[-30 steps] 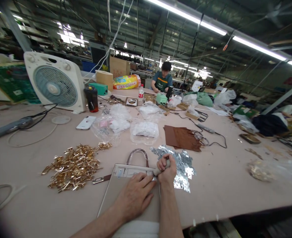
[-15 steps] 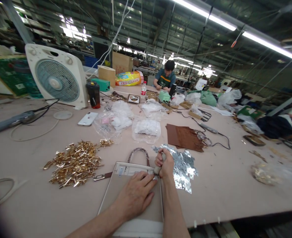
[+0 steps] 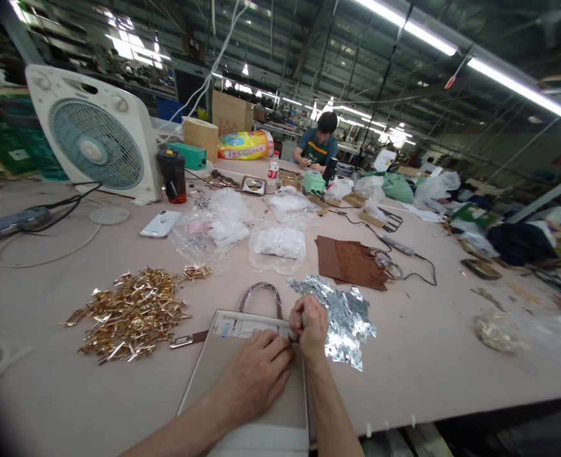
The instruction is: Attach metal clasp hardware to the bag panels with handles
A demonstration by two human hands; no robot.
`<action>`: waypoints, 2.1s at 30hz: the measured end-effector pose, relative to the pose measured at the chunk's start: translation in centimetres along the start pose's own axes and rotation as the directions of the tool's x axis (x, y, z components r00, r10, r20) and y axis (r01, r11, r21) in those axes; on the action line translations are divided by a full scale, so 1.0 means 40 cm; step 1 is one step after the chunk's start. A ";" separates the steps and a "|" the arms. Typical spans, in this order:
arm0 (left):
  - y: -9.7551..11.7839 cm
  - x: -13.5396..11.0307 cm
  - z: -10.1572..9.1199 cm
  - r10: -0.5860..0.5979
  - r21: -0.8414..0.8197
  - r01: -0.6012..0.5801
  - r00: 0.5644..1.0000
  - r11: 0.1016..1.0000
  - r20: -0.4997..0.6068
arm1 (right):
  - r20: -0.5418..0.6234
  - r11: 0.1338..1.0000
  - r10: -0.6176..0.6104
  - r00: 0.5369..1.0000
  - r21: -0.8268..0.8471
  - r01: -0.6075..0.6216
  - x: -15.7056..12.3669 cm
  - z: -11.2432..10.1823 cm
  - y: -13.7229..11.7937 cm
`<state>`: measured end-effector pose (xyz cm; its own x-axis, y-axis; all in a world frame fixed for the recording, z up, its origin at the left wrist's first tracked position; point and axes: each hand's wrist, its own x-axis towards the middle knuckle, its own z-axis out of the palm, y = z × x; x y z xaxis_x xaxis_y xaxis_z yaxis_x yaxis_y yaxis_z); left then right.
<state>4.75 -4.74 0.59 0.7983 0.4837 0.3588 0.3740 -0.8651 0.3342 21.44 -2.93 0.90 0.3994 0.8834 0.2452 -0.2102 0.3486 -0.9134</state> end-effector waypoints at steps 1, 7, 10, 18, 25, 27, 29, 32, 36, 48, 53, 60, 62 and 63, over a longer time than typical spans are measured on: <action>-0.002 0.000 0.007 0.017 0.000 -0.017 1.000 1.000 -0.006 | -0.001 0.999 -0.040 0.999 -0.020 0.040 -0.014 0.000 0.000; -0.020 0.016 0.001 -0.029 -0.086 0.013 0.983 0.996 -0.181 | 0.023 0.961 -0.234 0.972 -0.144 0.235 -0.073 0.003 0.005; -0.033 0.035 -0.015 -0.115 -0.062 0.106 0.979 0.992 -0.170 | 0.055 0.923 -0.312 0.949 -0.221 0.316 -0.095 0.007 0.009; -0.035 0.051 -0.022 -0.125 0.006 0.126 0.990 0.992 -0.067 | -0.069 0.973 -0.222 0.973 -0.076 0.216 -0.093 -0.003 -0.020; -0.031 0.047 -0.030 -0.158 0.017 0.159 0.987 0.987 -0.030 | -0.326 0.915 -0.288 0.900 0.185 0.360 -0.083 -0.007 -0.072; -0.032 0.047 -0.030 -0.159 0.005 0.160 0.987 0.987 -0.031 | -0.291 0.920 -0.312 0.904 0.145 0.364 -0.101 0.005 -0.064; -0.033 0.048 -0.029 -0.161 -0.004 0.161 0.986 0.987 -0.037 | -0.263 0.927 -0.328 0.907 0.097 0.363 -0.117 0.018 -0.046; -0.034 0.049 -0.026 -0.166 -0.011 0.165 0.985 0.986 -0.047 | -0.263 0.925 -0.356 0.897 0.040 0.379 -0.132 0.033 -0.019; -0.034 0.049 -0.025 -0.168 -0.015 0.168 0.984 0.986 -0.052 | -0.247 0.924 -0.379 0.892 -0.053 0.378 -0.130 0.041 -0.009; -0.032 0.055 -0.024 -0.173 -0.004 0.173 0.984 0.985 -0.053 | -0.192 0.972 -0.229 0.954 -0.102 0.213 -0.068 0.037 0.022; -0.032 0.049 -0.025 -0.177 -0.003 0.177 0.983 0.984 -0.057 | -0.239 0.976 -0.216 0.947 -0.036 0.213 -0.047 0.035 -0.037; -0.033 0.045 -0.025 -0.183 -0.006 0.183 0.982 0.983 -0.042 | -0.241 0.966 -0.256 0.936 -0.019 0.259 -0.048 0.048 -0.061; -0.032 0.044 -0.025 -0.187 0.004 0.188 0.981 0.982 -0.041 | -0.192 0.983 -0.185 0.964 -0.021 0.184 -0.052 0.046 -0.036; -0.032 0.043 -0.026 -0.188 0.008 0.188 0.981 0.982 -0.038 | -0.167 0.988 -0.154 0.974 -0.026 0.152 -0.052 0.045 -0.027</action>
<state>5.16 -2.65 1.68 0.6953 0.6423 0.3227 0.5214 -0.7597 0.3886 19.23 -4.58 1.98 0.5705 0.7541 0.3253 -0.1234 0.4703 -0.8738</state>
